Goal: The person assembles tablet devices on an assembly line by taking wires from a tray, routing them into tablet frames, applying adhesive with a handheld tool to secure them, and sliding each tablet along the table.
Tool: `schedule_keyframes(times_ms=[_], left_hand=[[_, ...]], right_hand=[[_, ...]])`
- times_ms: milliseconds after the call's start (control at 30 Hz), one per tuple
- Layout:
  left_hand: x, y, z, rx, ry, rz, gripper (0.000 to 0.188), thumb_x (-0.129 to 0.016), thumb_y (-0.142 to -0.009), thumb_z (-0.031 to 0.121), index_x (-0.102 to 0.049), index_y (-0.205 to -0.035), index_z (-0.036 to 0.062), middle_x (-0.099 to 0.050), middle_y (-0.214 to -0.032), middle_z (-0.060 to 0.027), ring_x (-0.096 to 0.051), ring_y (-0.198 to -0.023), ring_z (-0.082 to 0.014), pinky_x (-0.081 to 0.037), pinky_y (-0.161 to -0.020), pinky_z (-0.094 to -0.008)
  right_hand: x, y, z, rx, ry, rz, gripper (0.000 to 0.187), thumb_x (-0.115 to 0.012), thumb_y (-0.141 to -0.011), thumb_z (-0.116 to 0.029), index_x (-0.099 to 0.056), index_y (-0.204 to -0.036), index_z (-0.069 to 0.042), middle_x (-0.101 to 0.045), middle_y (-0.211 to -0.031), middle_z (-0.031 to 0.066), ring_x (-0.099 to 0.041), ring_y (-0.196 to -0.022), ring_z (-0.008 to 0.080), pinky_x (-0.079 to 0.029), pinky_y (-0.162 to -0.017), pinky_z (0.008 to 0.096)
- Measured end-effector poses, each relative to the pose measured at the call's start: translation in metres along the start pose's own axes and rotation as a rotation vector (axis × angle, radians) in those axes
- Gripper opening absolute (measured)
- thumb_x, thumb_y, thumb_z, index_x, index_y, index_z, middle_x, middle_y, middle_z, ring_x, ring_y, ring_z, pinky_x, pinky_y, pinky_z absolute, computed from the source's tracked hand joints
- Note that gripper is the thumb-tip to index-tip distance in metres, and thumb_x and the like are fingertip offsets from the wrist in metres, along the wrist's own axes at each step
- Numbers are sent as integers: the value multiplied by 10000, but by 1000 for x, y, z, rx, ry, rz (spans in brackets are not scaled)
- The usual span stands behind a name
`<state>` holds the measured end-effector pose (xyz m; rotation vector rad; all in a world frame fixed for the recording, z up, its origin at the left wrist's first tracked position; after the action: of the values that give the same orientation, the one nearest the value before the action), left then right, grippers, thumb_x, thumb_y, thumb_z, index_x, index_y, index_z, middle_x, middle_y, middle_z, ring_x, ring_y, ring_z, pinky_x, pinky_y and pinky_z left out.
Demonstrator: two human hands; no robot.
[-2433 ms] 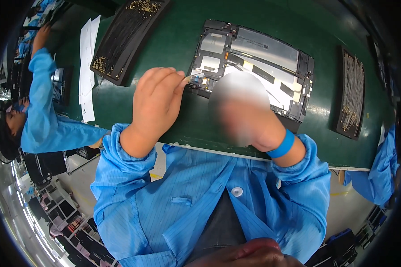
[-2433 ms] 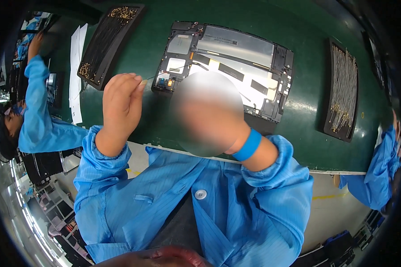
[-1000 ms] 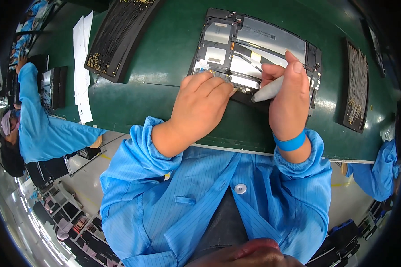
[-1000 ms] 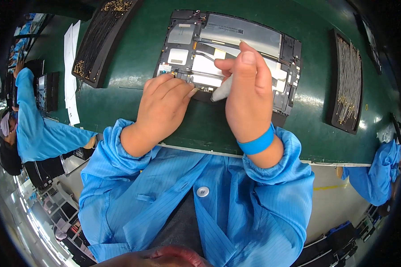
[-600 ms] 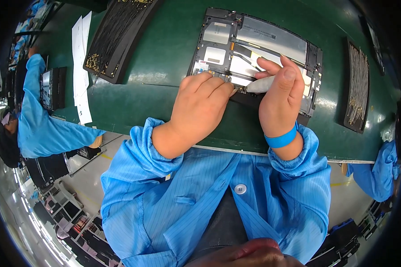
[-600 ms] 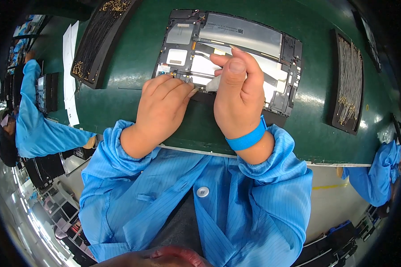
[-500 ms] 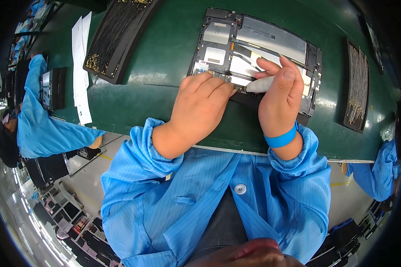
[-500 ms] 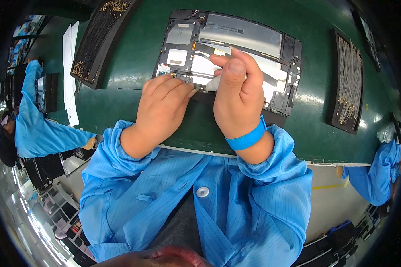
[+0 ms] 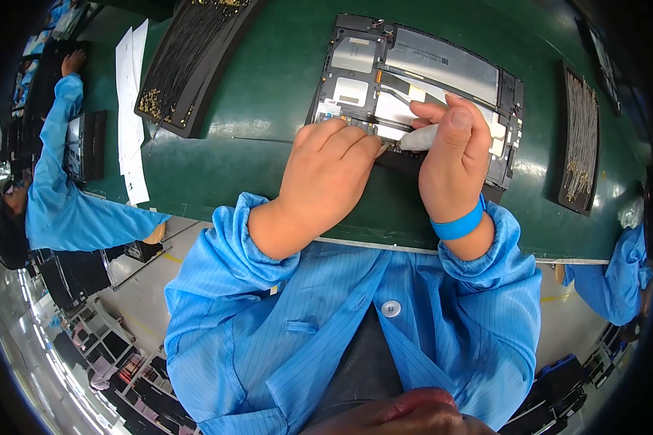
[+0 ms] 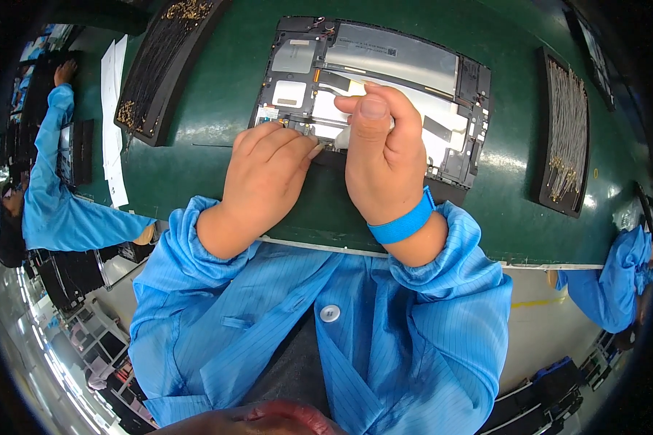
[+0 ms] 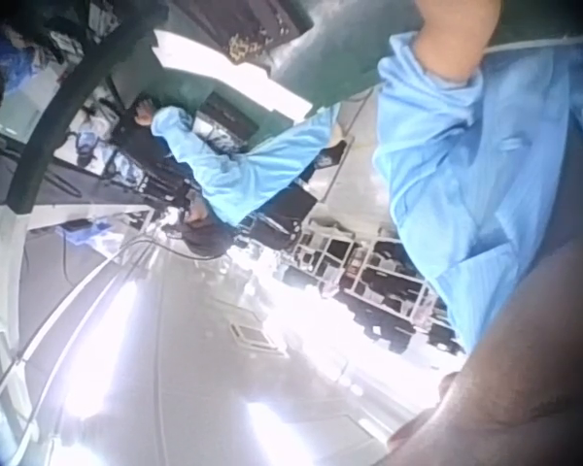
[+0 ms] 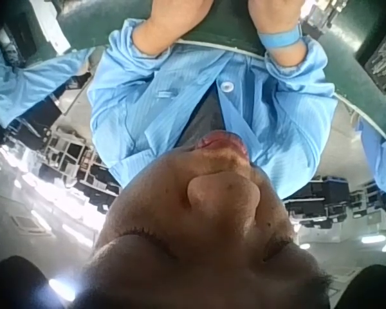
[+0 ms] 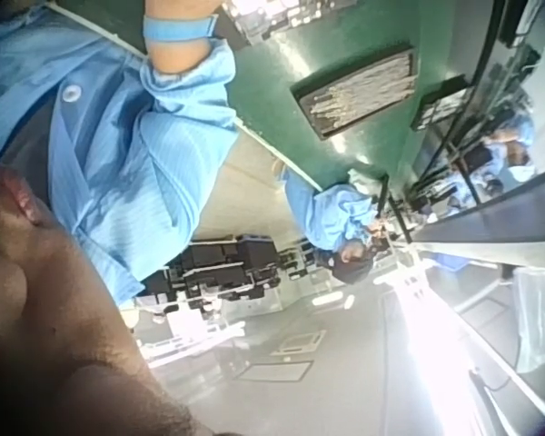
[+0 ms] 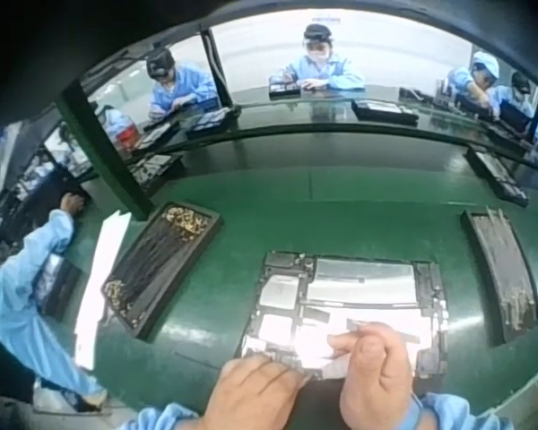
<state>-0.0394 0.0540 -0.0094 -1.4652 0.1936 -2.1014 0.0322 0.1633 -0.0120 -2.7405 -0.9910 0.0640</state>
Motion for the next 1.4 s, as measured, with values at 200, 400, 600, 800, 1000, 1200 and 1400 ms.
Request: schedule_keyframes(times_ms=[200, 400, 600, 800, 1000, 1200, 1400], left_hand=[[1, -2, 3, -5, 0, 1, 239, -608, -582, 37, -562, -815, 70, -534, -817, -51, -481, -826, -240, -371, -724, -339], [2, 1, 1, -15, -48, -5, 191, -578, -596, 74, -555, -785, 80, -529, -804, -23, -478, -798, -190, -358, -698, -309], [0, -1, 1, -4, -36, -9, 214, -587, -587, 52, -553, -797, 68, -530, -808, -38, -482, -802, -216, -363, -706, -324], [0, 0, 1, 11, -8, 7, 216, -608, -590, 41, -561, -800, 65, -540, -800, -47, -488, -812, -231, -373, -709, -333], [0, -2, 2, 25, 6, 11, 199, -607, -603, 47, -564, -796, 68, -542, -798, -45, -487, -810, -237, -372, -712, -338], [0, -2, 1, 25, 7, 4, 187, -604, -615, 52, -562, -797, 69, -544, -782, -44, -486, -808, -244, -372, -715, -344], [0, -2, 2, 34, -5, -6, 181, -604, -624, 57, -559, -799, 70, -547, -769, -42, -488, -803, -248, -377, -715, -348]], right_hand=[[-5, -4, -7, 71, 106, -20, 224, -424, -828, -237, -460, -899, -28, -568, -723, 122, -551, -618, 186, -434, -588, 260], [-25, -12, -33, 220, 580, -365, 225, -462, -781, -231, -510, -670, -42, -527, -597, 143, -520, -586, 302, -426, -533, 349], [-14, -20, -9, 75, 423, -160, 211, -456, -794, -238, -502, -789, -33, -545, -635, 134, -544, -584, 241, -430, -529, 310], [2, -17, -1, -309, -114, 47, 363, -389, -833, -334, -427, -938, 11, -559, -717, 84, -504, -569, 94, -418, -499, 213], [6, -13, 3, -244, -121, 77, 361, -379, -840, -321, -405, -965, 16, -556, -727, 86, -489, -604, 93, -410, -528, 208], [5, -12, 4, -201, -75, 46, 359, -385, -839, -316, -406, -965, 20, -558, -730, 89, -487, -665, 104, -401, -581, 216], [4, -10, 4, -164, -49, 39, 355, -385, -840, -311, -405, -971, 18, -561, -731, 89, -493, -671, 105, -401, -588, 216]])
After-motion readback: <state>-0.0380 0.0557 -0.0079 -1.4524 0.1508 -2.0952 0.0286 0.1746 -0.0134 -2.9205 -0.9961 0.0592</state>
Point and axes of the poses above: each hand's wrist, its own y-axis away from the middle knuckle, its own x-axis out of the back of the hand, z = x × y, the point moved 4 cm from there along -y, towards the middle knuckle
